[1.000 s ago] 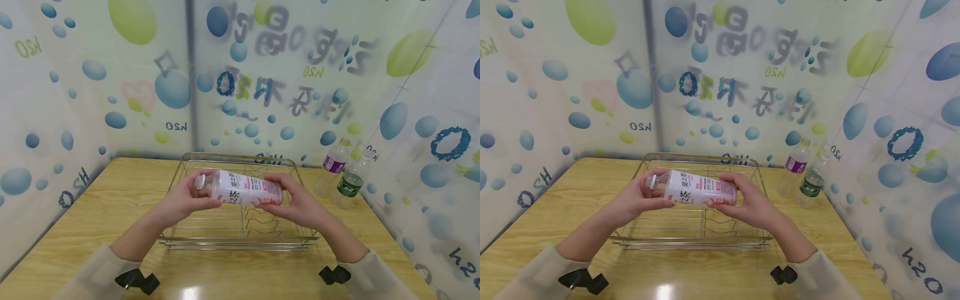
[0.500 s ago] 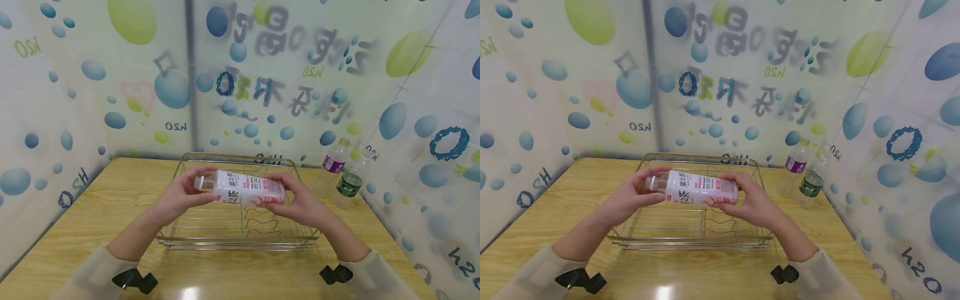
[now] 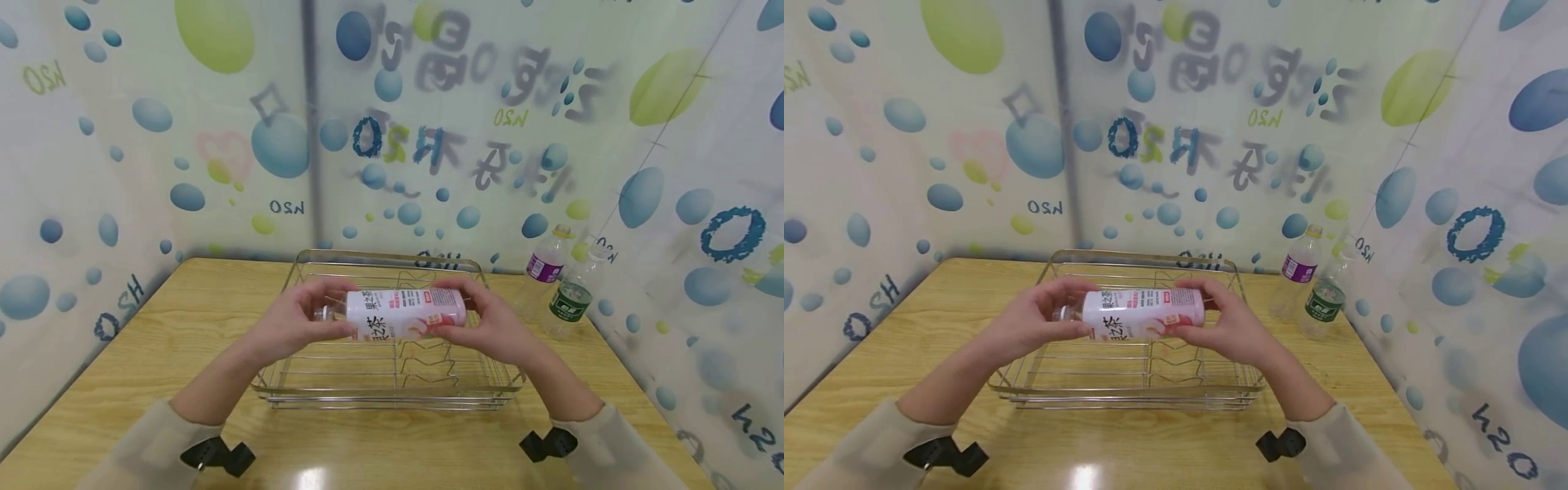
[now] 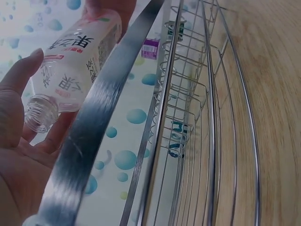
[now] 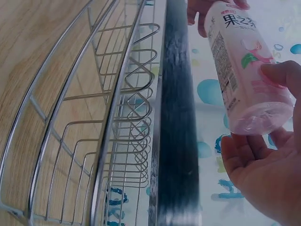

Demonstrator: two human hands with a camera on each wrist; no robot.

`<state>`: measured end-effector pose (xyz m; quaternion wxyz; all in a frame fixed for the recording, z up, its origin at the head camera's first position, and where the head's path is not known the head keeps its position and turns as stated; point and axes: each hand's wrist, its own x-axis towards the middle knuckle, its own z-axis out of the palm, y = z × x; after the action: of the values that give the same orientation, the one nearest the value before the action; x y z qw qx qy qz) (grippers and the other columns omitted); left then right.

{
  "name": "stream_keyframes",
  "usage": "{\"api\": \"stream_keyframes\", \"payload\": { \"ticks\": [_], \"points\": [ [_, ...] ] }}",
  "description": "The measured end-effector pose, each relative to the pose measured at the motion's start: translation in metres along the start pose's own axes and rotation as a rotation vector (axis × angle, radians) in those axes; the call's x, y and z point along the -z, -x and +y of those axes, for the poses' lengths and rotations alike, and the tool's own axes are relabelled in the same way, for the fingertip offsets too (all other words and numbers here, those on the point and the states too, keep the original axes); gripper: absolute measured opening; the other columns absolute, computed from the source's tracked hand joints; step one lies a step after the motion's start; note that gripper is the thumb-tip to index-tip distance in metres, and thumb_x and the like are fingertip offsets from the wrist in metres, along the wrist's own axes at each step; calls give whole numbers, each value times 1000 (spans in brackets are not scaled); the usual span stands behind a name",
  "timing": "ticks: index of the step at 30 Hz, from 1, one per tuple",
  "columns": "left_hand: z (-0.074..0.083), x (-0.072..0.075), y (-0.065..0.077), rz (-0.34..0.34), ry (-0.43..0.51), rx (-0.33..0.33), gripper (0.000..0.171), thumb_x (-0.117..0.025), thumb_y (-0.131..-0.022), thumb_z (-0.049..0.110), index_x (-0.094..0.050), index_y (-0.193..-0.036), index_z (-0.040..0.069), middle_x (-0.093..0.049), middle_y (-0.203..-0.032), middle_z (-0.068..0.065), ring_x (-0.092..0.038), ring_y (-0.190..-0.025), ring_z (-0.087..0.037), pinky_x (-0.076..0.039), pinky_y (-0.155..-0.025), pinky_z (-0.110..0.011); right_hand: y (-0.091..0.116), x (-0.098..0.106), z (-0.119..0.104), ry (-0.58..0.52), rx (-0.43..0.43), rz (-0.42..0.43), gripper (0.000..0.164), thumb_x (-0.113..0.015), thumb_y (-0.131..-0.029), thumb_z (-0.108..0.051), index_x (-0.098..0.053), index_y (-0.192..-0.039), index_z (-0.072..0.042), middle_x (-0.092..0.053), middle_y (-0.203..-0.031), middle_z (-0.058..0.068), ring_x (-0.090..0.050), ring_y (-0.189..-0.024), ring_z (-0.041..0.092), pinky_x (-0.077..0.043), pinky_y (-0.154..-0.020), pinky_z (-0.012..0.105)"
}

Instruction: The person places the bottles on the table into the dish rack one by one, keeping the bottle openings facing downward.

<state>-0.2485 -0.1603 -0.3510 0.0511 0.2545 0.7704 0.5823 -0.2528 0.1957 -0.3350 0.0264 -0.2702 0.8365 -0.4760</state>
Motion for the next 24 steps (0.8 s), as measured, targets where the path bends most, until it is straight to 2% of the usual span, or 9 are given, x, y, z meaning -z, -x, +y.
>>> {"api": "stream_keyframes", "payload": {
  "ticks": [7, 10, 14, 21, 24],
  "points": [
    [1, -5, -2, -49, -64, 67, 52, -90, -93, 19, -68, -138, 11, -74, -127, -12, -72, -112, -29, -63, -90, -37, -10, 3, -11, -344, -33, 43, 77, -78, -98, -4, -41, -165, -18, -56, -152, 19, -65, -124, 30, -64, -96, 33],
    [1, -9, -3, -90, -77, 66, 53, -89, -94, 21, -67, -142, 13, -73, -126, -12, -73, -111, -29, -64, -92, -39, -17, 2, -16, -429, -36, 59, 80, -73, -99, -2, -36, -168, -15, -55, -157, 22, -67, -126, 25, -62, -99, 32],
    [-1, -14, -4, -135, -100, 61, 56, -88, -96, 21, -65, -147, 18, -72, -126, -12, -74, -110, -28, -65, -91, -38, -27, -2, -20, -493, -53, 74, 80, -71, -99, -1, -33, -169, -12, -56, -158, 21, -69, -127, 20, -61, -102, 30],
    [0, -19, -7, -177, -85, 82, 65, -86, -97, 23, -59, -155, 19, -72, -128, -13, -73, -109, -30, -64, -92, -41, -40, -11, -26, -501, -65, 110, 73, -71, -102, -7, -38, -166, -15, -71, -128, 10, -73, -112, 19, -60, -103, 30],
    [2, -22, -9, -175, -80, 110, 65, -86, -98, 28, -58, -156, 20, -73, -128, -12, -74, -107, -28, -63, -91, -42, -44, -14, -31, -494, -67, 123, 70, -72, -103, -11, -42, -165, -18, -70, -126, 9, -70, -114, 22, -59, -103, 30]
  ]
}}
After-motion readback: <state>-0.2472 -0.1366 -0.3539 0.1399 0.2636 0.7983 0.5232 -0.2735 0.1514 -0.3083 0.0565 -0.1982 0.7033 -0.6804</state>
